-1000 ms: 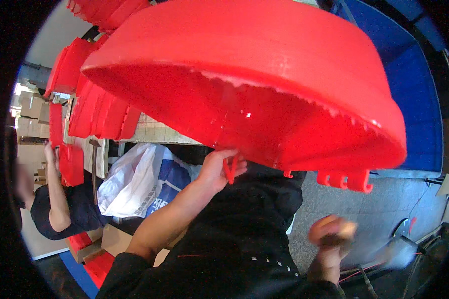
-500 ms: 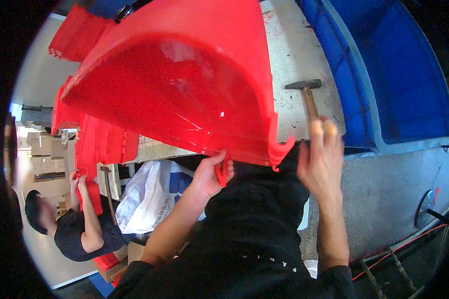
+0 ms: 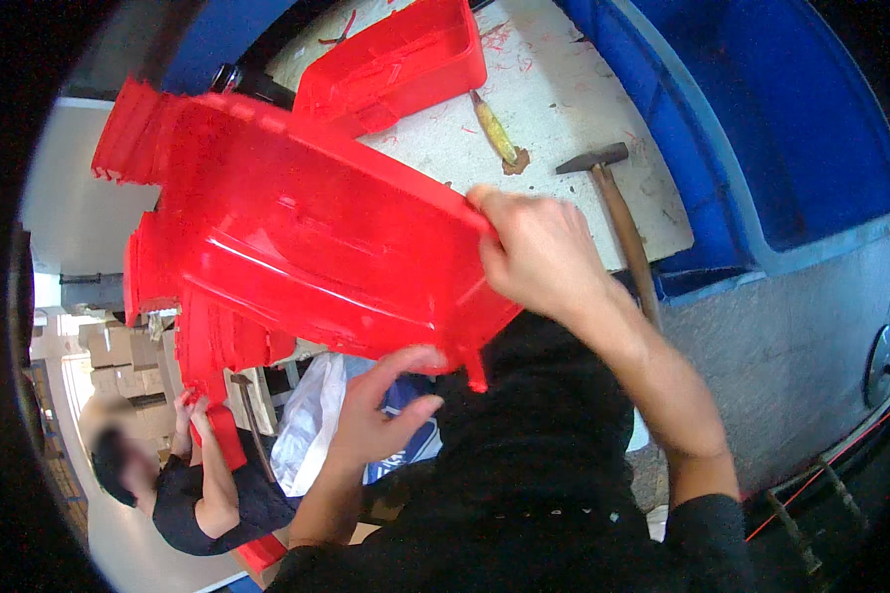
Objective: The person repeatedly removes small plastic flash from the edges and corners of red plastic containers using fingers and a hammer. They turn the containers over to access different sides and place finished units into a blue bin.
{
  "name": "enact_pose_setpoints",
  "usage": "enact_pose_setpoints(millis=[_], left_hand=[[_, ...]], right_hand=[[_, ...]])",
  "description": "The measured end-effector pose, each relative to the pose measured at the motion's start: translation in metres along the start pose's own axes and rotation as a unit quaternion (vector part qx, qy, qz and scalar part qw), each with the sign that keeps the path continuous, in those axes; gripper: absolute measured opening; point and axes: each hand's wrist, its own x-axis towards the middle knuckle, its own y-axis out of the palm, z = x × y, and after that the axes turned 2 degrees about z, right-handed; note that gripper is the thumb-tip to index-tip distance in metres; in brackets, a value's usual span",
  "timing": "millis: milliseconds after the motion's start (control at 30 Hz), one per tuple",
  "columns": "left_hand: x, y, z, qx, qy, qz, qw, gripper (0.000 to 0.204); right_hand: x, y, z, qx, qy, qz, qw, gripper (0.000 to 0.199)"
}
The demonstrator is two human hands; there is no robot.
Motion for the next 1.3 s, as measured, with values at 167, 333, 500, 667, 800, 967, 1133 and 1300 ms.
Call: enact_pose_setpoints(millis=[167,333,500,667,800,967,1133,1300], left_hand=[[0.049,0.006,-0.011,0.163,0.171,-0.002,0.972,0.040],[0.078,0.014,-0.009,-0.086,-0.028,0.023,0.996,0.019],[0.101,0.005,-0.002,-0.200,-0.099,0.047,0.974,0.020],[0.137,0.010,0.016,-0.172,-0.208,0.073,0.960,0.036],[0.149,0.013,0.023,-0.073,-0.244,0.112,0.960,0.043],[0.131,-0.036,0.019,0.077,0.084,-0.040,0.993,0.020],[0.169,-0.111,0.047,0.394,0.245,-0.185,0.867,0.038],[0.201,-0.127,0.097,0.409,-0.058,0.075,0.908,0.045]], right_hand=[[0.051,-0.011,0.024,-0.145,-0.050,0.103,0.983,0.023],[0.077,-0.019,0.028,-0.191,-0.107,0.189,0.957,0.018],[0.093,-0.017,0.027,-0.170,-0.113,0.231,0.951,0.021],[0.112,-0.009,0.018,-0.128,-0.097,0.273,0.948,0.021],[0.127,0.000,0.012,-0.112,-0.120,0.274,0.948,0.021],[0.133,0.009,-0.004,-0.163,-0.124,0.262,0.943,0.019],[0.188,-0.005,-0.009,-0.098,-0.107,0.171,0.974,0.015],[0.215,-0.035,-0.016,-0.284,0.053,0.151,0.945,0.018]])
